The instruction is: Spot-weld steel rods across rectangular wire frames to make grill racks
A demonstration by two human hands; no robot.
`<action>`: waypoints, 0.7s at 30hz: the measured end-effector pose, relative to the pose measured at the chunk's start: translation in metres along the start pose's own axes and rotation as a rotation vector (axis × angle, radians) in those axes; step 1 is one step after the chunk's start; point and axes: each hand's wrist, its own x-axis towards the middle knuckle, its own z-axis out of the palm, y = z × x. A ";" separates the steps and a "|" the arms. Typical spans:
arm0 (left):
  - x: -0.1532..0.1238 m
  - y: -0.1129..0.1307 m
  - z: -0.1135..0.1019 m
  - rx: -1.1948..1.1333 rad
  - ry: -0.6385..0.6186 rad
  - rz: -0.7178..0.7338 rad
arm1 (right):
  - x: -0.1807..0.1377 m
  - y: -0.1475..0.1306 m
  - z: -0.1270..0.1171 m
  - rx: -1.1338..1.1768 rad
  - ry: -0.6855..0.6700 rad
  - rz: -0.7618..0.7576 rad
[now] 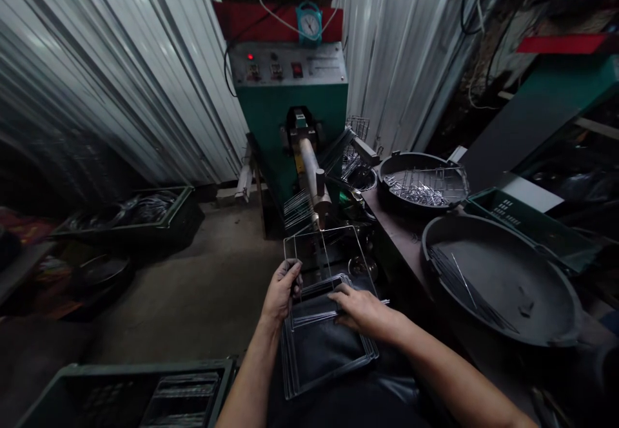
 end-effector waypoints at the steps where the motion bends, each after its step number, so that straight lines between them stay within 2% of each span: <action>1: 0.002 0.000 0.000 -0.004 -0.005 0.000 | 0.001 0.001 -0.001 -0.005 -0.001 -0.001; 10: 0.001 -0.004 -0.002 0.089 0.005 0.056 | 0.001 0.005 0.011 -0.028 0.026 0.001; 14: 0.009 0.002 -0.001 0.097 0.022 0.062 | 0.007 0.010 0.008 -0.038 0.052 -0.021; 17: 0.027 0.013 0.001 0.108 0.040 0.072 | 0.016 0.023 0.001 -0.008 0.151 -0.023; 21: 0.063 0.033 0.002 0.099 0.054 0.098 | 0.030 0.057 -0.013 0.076 0.376 0.029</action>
